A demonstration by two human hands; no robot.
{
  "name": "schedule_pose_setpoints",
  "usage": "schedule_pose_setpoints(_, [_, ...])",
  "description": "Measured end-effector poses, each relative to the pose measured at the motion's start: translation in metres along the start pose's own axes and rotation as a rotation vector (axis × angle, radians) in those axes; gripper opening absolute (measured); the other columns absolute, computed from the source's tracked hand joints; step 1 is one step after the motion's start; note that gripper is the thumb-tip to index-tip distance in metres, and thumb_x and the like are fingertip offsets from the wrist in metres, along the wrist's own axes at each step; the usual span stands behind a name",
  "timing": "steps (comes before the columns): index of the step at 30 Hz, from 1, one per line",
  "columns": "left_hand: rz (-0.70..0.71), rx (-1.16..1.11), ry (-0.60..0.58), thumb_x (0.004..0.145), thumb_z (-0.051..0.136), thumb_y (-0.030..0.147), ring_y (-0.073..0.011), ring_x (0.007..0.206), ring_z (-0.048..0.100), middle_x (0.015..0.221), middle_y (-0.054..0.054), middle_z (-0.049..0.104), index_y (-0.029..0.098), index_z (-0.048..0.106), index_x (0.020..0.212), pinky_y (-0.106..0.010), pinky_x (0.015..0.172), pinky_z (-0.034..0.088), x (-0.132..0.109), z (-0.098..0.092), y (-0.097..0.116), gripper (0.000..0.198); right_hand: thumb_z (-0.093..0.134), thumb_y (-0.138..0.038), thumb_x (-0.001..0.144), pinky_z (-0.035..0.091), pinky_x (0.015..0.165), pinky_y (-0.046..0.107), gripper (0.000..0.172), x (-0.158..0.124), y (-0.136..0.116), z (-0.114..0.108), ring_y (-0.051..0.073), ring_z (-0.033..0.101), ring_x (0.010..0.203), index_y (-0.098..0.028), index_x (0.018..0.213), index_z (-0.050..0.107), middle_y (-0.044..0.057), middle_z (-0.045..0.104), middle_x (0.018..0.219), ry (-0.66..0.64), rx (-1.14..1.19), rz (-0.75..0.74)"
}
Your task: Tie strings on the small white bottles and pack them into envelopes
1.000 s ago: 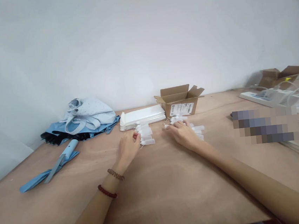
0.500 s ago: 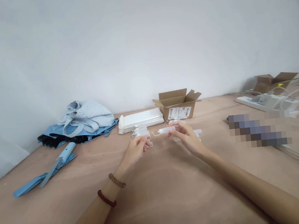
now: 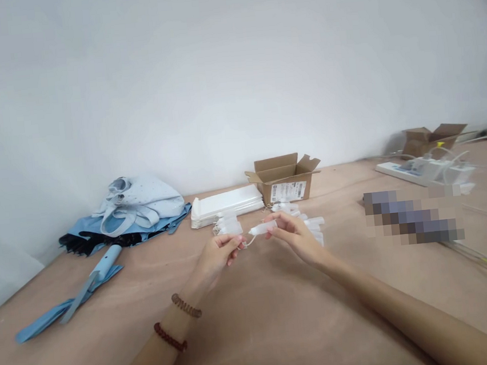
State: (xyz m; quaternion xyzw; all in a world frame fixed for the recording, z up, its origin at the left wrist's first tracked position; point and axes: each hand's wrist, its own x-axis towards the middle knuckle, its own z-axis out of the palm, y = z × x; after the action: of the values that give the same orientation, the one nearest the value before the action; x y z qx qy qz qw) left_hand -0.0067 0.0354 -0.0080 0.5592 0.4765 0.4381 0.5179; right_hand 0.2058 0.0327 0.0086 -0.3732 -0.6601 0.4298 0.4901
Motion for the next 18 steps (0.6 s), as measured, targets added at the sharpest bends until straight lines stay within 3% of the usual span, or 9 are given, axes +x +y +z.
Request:
schedule_pose_setpoints(5, [0.003, -0.009, 0.005, 0.069, 0.072, 0.042, -0.0059, 0.05, 0.045, 0.069, -0.003, 0.063, 0.013, 0.07, 0.075, -0.019, 0.042, 0.028, 0.001, -0.002, -0.003, 0.03, 0.056, -0.035, 0.082, 0.037, 0.063, 0.027, 0.02, 0.0, 0.003, -0.001, 0.016, 0.057, 0.07, -0.02, 0.096, 0.057, -0.001, 0.062, 0.072, 0.019, -0.03, -0.015])
schedule_pose_setpoints(11, [0.014, -0.186, -0.011, 0.062, 0.079, 0.03, -0.0125, 0.066, 0.057, 0.077, -0.007, 0.068, 0.012, 0.072, 0.082, -0.021, 0.051, 0.038, 0.0, -0.001, 0.0, 0.027, 0.056, -0.037, 0.082, 0.037, 0.063, 0.027, 0.023, 0.001, 0.01, -0.001, 0.017, 0.058, 0.072, -0.02, 0.099, 0.057, 0.0, 0.064, 0.073, -0.006, -0.01, -0.03])
schedule_pose_setpoints(18, [-0.002, -0.223, 0.031, 0.063, 0.079, 0.026, -0.0135, 0.069, 0.06, 0.075, -0.007, 0.07, 0.012, 0.072, 0.077, -0.021, 0.054, 0.039, 0.0, -0.001, 0.002, 0.022, 0.057, -0.039, 0.08, 0.038, 0.063, 0.028, 0.025, 0.0, 0.007, 0.0, 0.018, 0.059, 0.073, -0.021, 0.098, 0.057, -0.001, 0.063, 0.07, -0.017, -0.009, -0.013])
